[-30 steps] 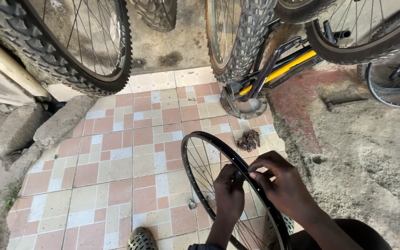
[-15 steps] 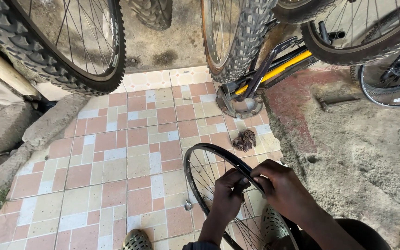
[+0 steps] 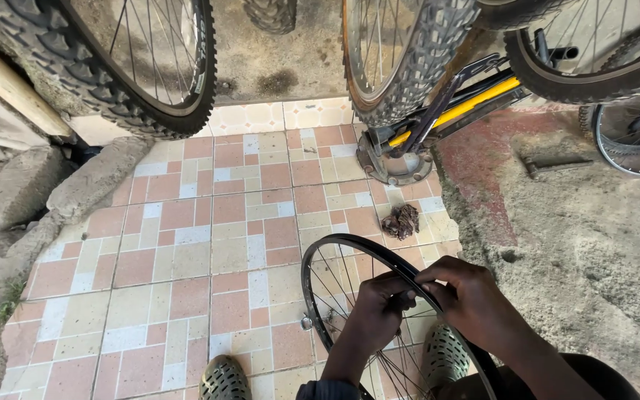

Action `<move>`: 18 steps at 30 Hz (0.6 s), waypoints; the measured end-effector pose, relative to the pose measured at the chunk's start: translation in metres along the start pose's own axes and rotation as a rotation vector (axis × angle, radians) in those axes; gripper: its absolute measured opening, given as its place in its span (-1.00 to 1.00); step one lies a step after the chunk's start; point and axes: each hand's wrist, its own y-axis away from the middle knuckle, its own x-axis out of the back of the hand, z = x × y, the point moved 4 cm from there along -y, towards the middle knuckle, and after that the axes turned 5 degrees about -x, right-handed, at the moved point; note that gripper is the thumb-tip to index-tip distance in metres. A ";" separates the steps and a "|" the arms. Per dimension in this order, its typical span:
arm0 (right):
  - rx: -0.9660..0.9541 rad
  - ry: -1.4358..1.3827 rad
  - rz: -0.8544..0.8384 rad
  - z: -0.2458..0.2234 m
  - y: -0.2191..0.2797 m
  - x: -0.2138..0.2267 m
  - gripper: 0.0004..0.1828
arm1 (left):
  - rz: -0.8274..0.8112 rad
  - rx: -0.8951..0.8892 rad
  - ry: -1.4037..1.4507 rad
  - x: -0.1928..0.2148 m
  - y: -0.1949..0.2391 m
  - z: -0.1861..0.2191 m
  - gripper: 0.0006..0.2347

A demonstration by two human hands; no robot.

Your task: The person holds a bicycle wheel and uses a spoke wrench to tighten the spokes. They rotate the wheel to access different sections and continue adjusting the tension on the spokes throughout the video.

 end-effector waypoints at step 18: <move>-0.268 -0.026 -0.069 0.006 0.001 -0.001 -0.80 | -0.048 0.169 0.012 0.000 0.008 -0.003 -0.76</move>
